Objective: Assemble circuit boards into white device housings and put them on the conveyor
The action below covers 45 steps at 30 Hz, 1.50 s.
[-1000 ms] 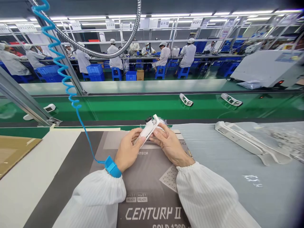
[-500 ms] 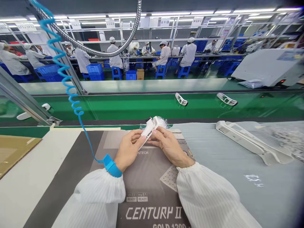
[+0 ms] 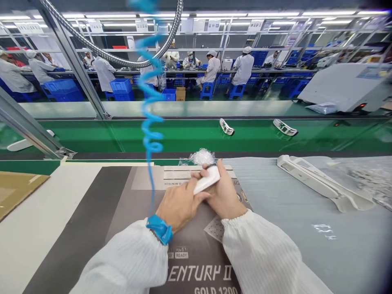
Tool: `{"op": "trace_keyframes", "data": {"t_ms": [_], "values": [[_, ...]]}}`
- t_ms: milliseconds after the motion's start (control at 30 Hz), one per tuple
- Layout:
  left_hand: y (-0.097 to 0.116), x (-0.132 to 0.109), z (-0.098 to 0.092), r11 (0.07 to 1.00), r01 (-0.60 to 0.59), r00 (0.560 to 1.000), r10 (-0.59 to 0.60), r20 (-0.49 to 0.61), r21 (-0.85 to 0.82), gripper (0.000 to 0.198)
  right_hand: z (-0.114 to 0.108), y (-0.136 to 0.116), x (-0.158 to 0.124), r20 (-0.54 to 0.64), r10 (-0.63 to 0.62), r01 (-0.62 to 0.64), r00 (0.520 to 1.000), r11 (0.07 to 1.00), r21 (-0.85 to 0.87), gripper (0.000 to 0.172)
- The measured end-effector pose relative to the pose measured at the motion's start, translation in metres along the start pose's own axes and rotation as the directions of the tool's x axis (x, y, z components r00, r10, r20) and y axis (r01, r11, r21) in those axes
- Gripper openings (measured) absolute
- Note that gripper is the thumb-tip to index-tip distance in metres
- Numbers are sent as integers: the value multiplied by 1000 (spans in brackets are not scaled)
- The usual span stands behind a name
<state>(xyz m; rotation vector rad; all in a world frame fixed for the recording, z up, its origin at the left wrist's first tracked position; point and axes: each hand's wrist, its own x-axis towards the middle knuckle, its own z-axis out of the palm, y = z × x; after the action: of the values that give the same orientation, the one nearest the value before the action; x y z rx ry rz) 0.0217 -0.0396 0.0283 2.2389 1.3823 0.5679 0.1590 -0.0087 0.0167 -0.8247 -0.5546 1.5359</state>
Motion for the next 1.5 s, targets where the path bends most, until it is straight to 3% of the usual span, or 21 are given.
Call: {"op": "trace_keyframes", "data": {"t_ms": [67, 133, 200, 300, 400, 633, 733, 800, 867, 933, 1000, 1100, 1233, 1400, 1500], "values": [[6, 0, 2, 991, -30, 994, 16, 104, 132, 62, -4, -2, 0, -25, 42, -40, 999, 997, 70, 45], [7, 1, -1, 979, -48, 993, 25, 115, 200, 64, -4, -6, -1, -20, 79, -76, 997, 990, 115, 42], [1, 3, -6, 974, -1, 998, -14, 65, 227, 60, 0, -9, -4, 42, 107, -111, 993, 988, 112, 39], [-14, 5, -14, 983, 89, 987, -65, -148, 163, 45, 11, -7, -10, 210, 89, -106, 974, 992, 70, 33], [-20, 3, -14, 999, -2, 941, 13, -339, 32, 46, 19, 5, -15, 276, 85, -113, 958, 989, 90, 25], [-5, 4, -3, 983, -173, 874, 183, -451, 64, 30, 24, 25, -18, 185, 73, -99, 980, 986, 135, 12], [-9, 6, -7, 982, -187, 909, 176, -377, 8, 32, 21, 22, -15, 193, 99, -123, 976, 986, 114, 17], [-19, 6, -15, 994, -108, 960, 97, -262, -26, 39, 18, 19, -11, 186, 93, -112, 978, 990, 91, 23], [-33, 6, -27, 994, 55, 987, -68, -146, -92, 42, 15, 17, -8, 121, 55, -62, 991, 997, 53, 27], [-50, 8, -43, 944, 243, 966, -256, -35, -223, 40, 11, 17, -4, 25, 30, -30, 999, 1000, 2, 26], [-67, 18, -62, 875, 369, 922, -388, 2, -315, 36, 8, 17, -2, -28, 47, -48, 999, 998, -34, 25], [-93, 48, -89, 856, 441, 855, -492, -164, -271, 30, 5, 17, 0, -38, 56, -58, 998, 997, -46, 27], [-126, 95, -110, 847, 510, 788, -529, -315, -147, 44, 5, 16, 0, -58, 58, -60, 997, 998, -35, 32], [-147, 116, -108, 787, 610, 743, -528, -412, 92, 34, 7, 16, 0, -137, 90, -76, 986, 992, 102, 62], [-143, 129, -103, 759, 614, 754, -481, -447, 218, 28, 11, 14, -2, -134, 109, -86, 985, 981, 172, 78]]}}
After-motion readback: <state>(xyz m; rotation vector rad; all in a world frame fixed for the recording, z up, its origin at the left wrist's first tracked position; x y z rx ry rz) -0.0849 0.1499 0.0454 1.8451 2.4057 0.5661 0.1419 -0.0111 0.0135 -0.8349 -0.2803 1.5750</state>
